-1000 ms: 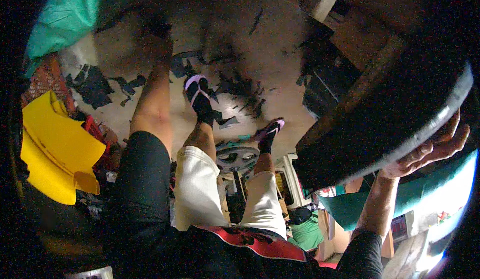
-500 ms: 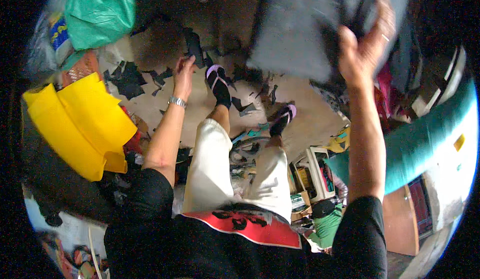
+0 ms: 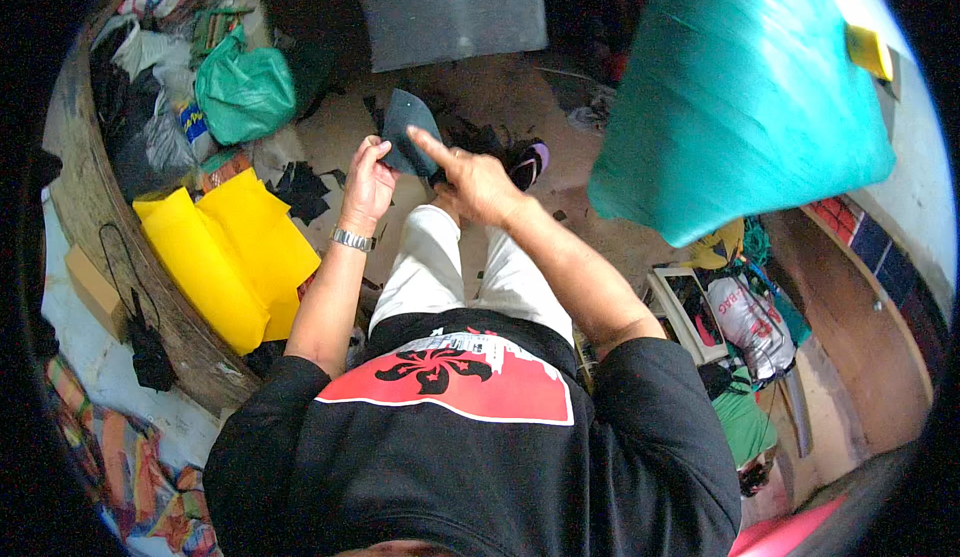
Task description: The person applies a viscous substance from a yellow container onto a teal surfboard, spreading it evenly with their hands. They flip the board to work on both sides and place black patches on the surface. The person uses a utility knife briefly and continues to spread the substance across the board.
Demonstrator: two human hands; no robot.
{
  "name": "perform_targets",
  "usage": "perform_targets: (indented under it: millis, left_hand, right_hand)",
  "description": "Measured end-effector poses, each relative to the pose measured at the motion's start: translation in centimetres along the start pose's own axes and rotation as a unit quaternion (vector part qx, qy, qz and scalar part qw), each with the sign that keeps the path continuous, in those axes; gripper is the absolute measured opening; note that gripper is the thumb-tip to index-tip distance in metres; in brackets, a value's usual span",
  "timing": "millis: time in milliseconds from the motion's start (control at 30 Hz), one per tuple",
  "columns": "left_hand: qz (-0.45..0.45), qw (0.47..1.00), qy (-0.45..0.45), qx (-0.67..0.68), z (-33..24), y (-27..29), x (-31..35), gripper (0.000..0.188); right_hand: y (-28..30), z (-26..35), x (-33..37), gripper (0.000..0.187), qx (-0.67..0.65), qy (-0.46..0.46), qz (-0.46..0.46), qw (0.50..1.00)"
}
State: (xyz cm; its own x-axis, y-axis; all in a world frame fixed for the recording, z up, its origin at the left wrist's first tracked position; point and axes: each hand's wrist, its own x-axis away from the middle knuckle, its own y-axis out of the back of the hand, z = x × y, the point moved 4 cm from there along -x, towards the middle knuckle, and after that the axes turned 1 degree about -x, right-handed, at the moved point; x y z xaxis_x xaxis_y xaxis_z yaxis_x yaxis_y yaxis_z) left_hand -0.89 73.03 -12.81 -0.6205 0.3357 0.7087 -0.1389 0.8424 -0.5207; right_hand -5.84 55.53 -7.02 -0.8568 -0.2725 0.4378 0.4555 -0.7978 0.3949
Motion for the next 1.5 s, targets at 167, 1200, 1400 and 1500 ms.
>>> perform_targets:
  millis: [167,1200,1400,1500]
  left_hand:
    - [0.055,0.998,0.012,0.0,1.9,-7.9,1.5,0.008]
    - [-0.05,0.966,0.006,-0.252,-9.3,-32.7,-15.1,0.04]
    - [0.08,0.948,0.151,-0.267,-9.3,-34.1,-15.8,0.039]
    - [0.121,0.941,0.203,-0.244,-9.5,-34.7,-16.0,0.039]
  right_hand:
    - [1.7,-0.2,3.9,0.086,0.021,-0.051,-0.107,0.993]
    - [23.9,4.2,-6.2,0.045,0.264,-0.246,-0.081,0.929]
    - [24.5,4.8,-6.3,0.038,0.125,-0.172,-0.104,0.972]
    - [25.4,5.1,-5.7,0.054,-0.054,-0.187,-0.09,0.977]
